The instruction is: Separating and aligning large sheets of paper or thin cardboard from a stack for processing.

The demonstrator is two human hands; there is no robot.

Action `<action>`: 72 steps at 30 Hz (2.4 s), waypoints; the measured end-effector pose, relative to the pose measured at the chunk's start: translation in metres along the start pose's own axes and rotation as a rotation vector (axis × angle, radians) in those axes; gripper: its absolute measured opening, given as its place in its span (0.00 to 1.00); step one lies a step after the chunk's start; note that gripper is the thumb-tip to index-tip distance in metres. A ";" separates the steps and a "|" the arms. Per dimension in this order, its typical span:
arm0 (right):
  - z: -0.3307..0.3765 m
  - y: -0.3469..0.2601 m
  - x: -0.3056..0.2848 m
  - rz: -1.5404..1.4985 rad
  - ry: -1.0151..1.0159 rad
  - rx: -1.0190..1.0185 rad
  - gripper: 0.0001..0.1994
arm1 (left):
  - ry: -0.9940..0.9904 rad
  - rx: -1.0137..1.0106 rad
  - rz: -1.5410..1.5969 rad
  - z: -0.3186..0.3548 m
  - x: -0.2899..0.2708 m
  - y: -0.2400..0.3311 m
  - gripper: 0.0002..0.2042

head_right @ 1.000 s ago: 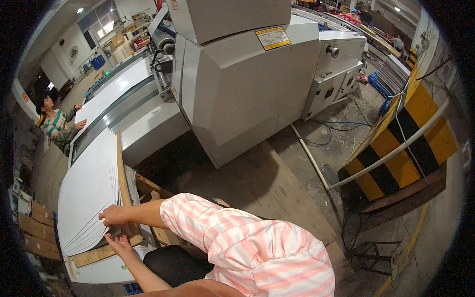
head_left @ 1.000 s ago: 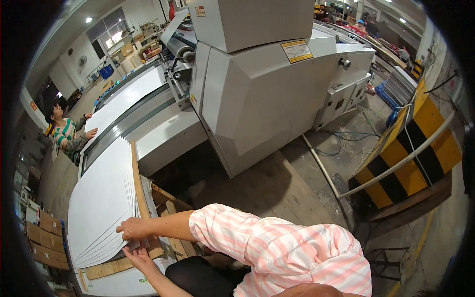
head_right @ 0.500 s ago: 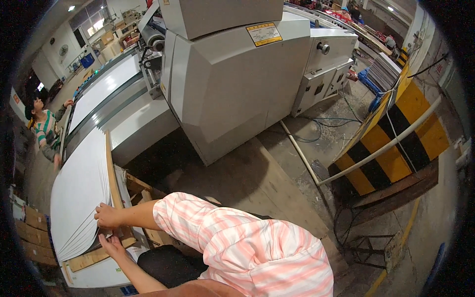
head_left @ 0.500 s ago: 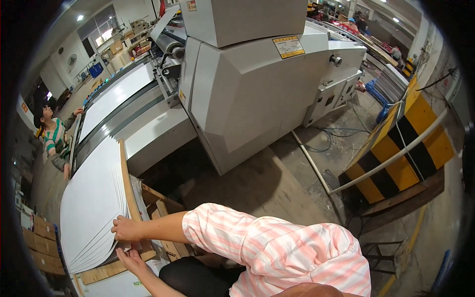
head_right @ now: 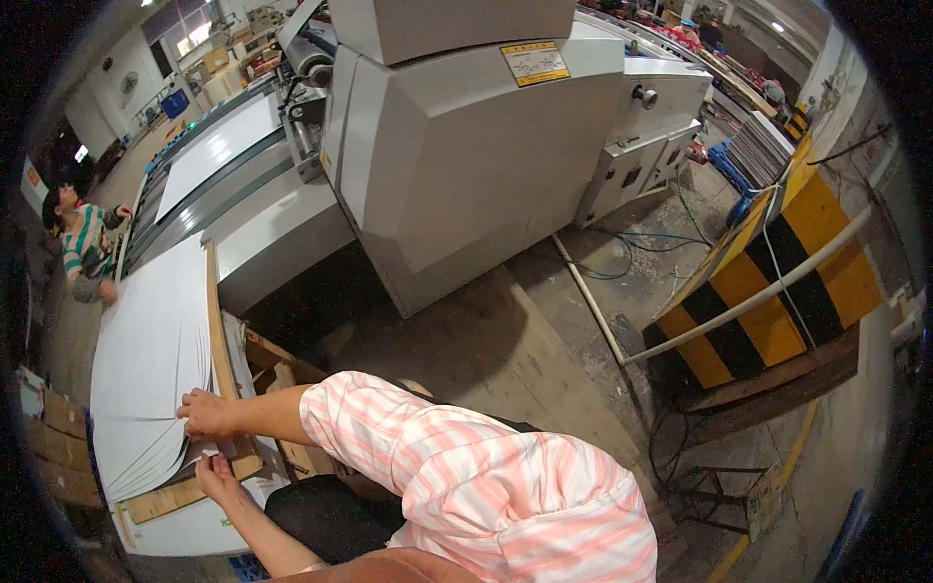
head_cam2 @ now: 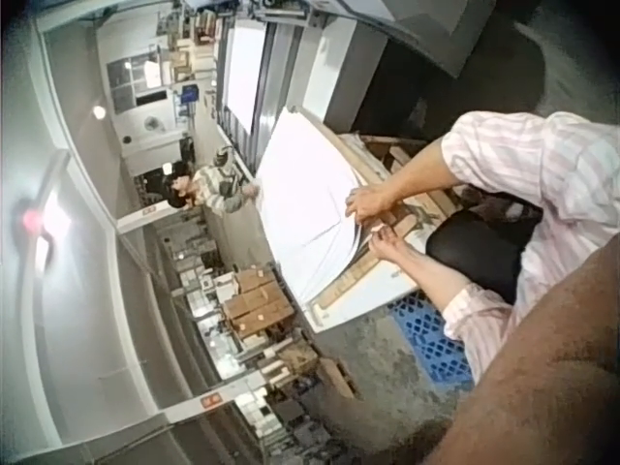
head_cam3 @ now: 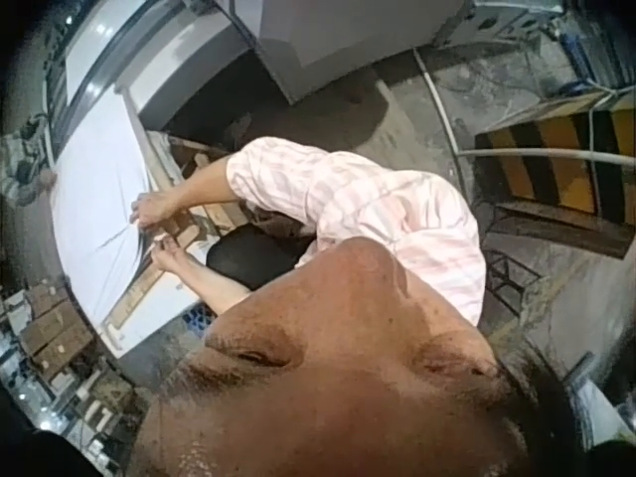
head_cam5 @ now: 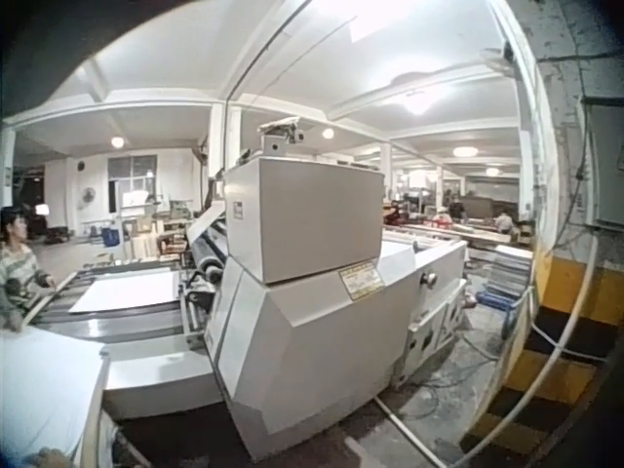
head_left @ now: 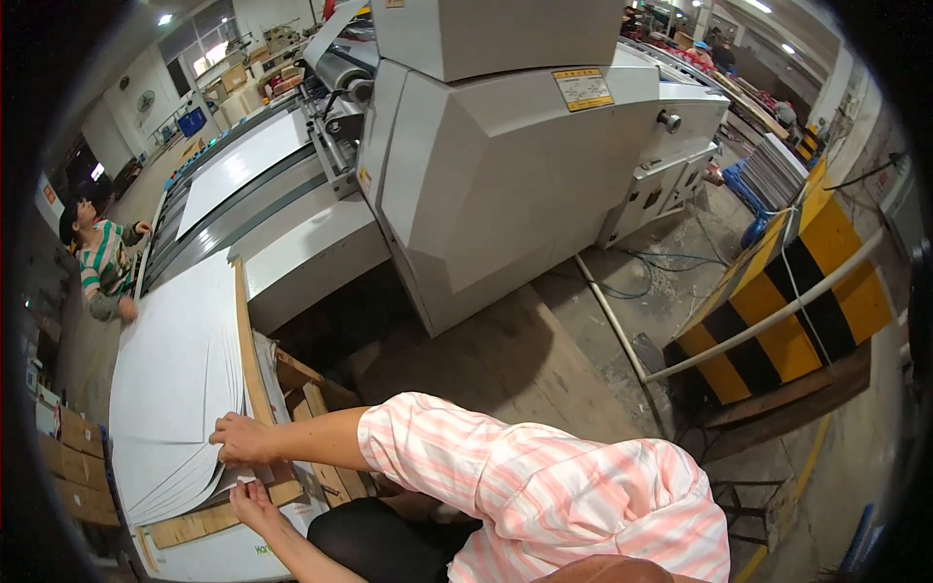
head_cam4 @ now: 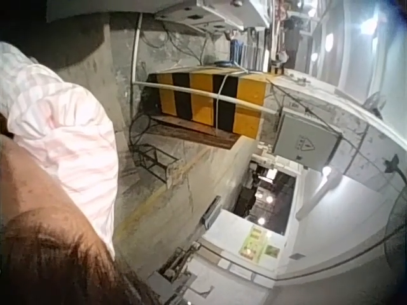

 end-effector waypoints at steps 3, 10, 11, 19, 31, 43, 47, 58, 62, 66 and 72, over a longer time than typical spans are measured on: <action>-0.012 -0.005 0.017 -0.202 0.137 -0.013 0.09 | -0.071 -0.083 0.101 0.012 -0.005 0.010 0.17; 0.009 0.058 0.046 -0.100 0.204 0.122 0.11 | -0.124 -0.125 0.179 0.015 0.055 -0.021 0.07; -0.010 0.028 0.047 -0.657 0.256 0.679 0.14 | -0.055 -0.060 0.097 0.022 0.032 -0.010 0.08; -0.003 0.003 0.006 -0.439 -0.109 0.135 0.08 | -0.058 0.001 0.136 0.050 0.035 0.008 0.06; 0.006 0.017 0.013 -0.230 -0.275 0.017 0.10 | 0.034 -0.011 0.102 0.042 0.041 0.003 0.04; -0.003 0.009 -0.009 -0.231 -0.336 -0.093 0.15 | 0.137 0.027 0.209 0.044 0.025 0.015 0.21; -0.004 0.001 -0.016 -0.137 -0.377 -0.157 0.18 | 0.063 0.079 0.181 0.055 0.025 0.022 0.20; -0.003 0.009 -0.002 -0.143 -0.188 -0.034 0.11 | 0.268 -0.136 0.568 0.045 0.021 0.012 0.20; -0.006 0.011 -0.002 -0.166 -0.168 -0.023 0.10 | 0.143 -0.064 0.558 0.033 0.016 0.007 0.10; -0.008 0.008 -0.004 -0.125 -0.141 -0.066 0.10 | -0.061 -0.086 0.207 0.033 0.023 0.006 0.04; -0.011 0.008 0.016 -0.460 -0.172 0.063 0.09 | 0.048 -0.069 0.065 0.034 0.026 0.009 0.03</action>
Point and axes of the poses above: each hand's wrist, its own z-axis away from the middle knuckle, its own x-axis out of the palm, y = z × x, the point moved 1 cm from there along -z, towards the middle knuckle, and after that the axes turned 8 degrees about -x, right-handed, at the moved point
